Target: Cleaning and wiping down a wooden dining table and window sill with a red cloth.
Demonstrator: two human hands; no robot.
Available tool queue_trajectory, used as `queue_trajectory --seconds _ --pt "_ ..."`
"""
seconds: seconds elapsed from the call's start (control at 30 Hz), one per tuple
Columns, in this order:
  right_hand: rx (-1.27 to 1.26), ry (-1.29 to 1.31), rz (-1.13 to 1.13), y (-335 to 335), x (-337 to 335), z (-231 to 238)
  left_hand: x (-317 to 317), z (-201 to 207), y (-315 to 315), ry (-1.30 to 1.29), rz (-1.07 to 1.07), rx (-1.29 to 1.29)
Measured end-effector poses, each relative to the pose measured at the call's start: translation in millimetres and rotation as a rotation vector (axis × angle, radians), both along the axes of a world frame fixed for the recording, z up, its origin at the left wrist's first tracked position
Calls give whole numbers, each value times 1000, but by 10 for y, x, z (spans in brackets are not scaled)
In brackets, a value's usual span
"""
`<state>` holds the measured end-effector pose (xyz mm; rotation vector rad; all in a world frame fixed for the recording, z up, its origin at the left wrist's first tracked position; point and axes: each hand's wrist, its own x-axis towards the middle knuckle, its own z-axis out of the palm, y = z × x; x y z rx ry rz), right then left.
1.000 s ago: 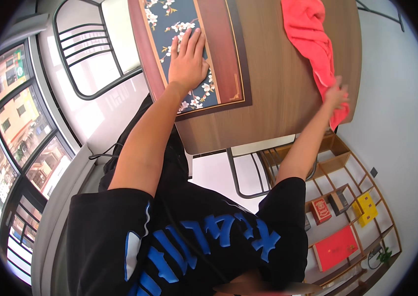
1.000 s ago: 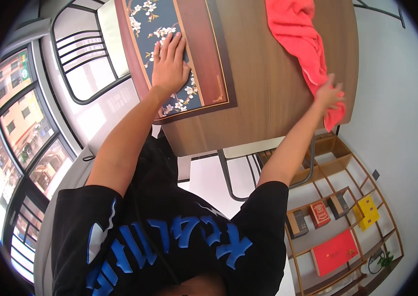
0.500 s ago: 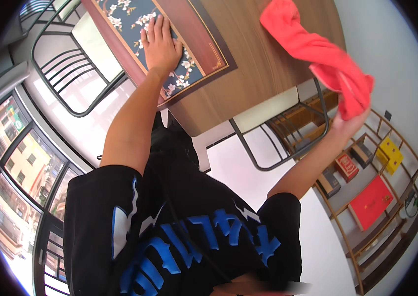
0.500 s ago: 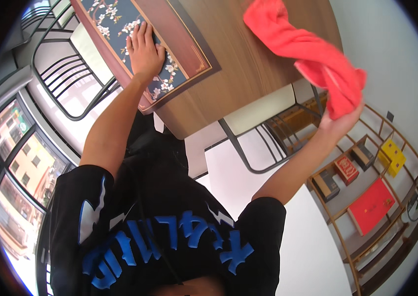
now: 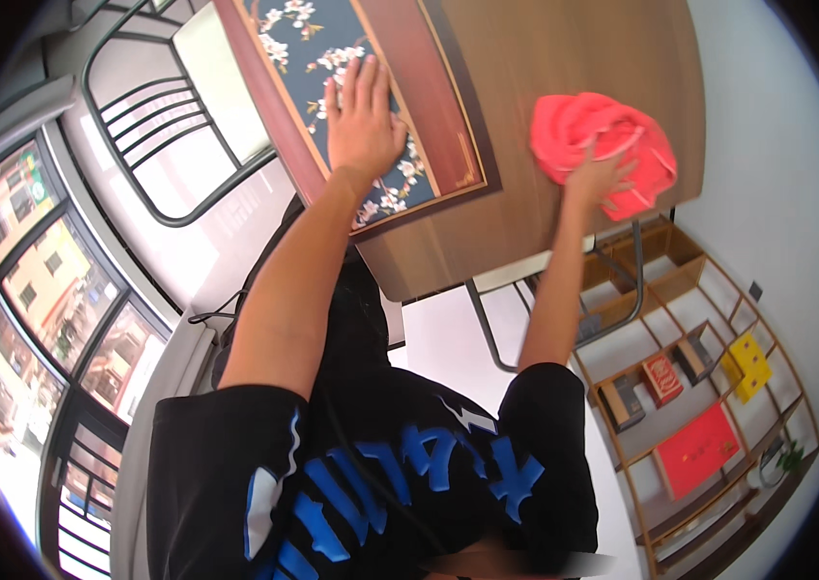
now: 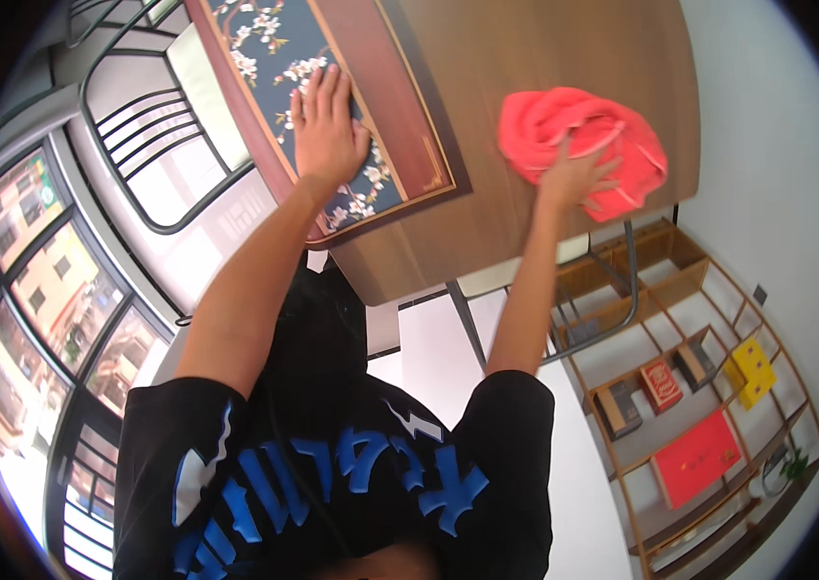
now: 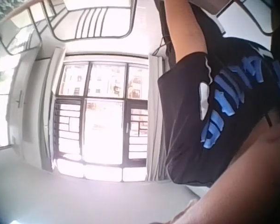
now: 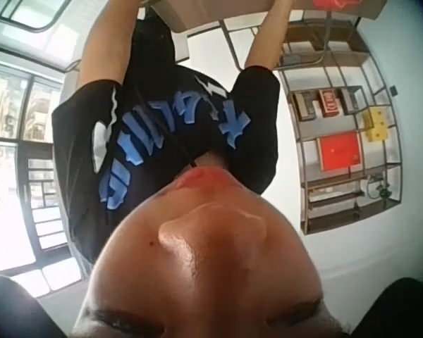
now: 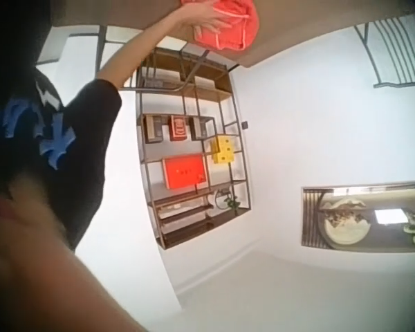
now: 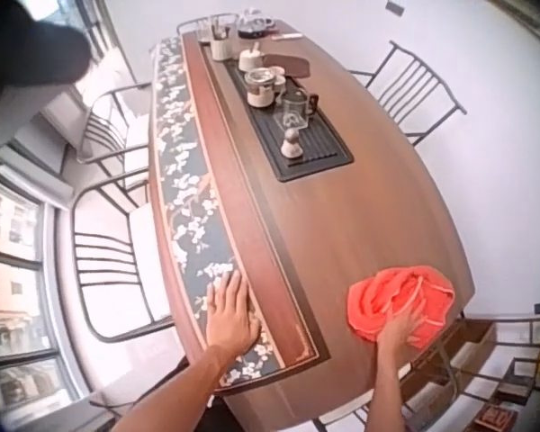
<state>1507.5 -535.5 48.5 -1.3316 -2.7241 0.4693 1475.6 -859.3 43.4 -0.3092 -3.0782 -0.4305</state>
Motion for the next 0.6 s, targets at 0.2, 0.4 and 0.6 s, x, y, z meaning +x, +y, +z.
queue_trajectory --seconds 0.2,0.4,0.6 --pt "112 29 175 1960 -1447 -459 8 14 57 -85 -27 27" --pt "138 -80 485 617 -2598 -169 -9 36 -131 -84 -4 -61" --pt "356 236 974 -849 -1721 -264 38 6 -4 -38 -1 3"
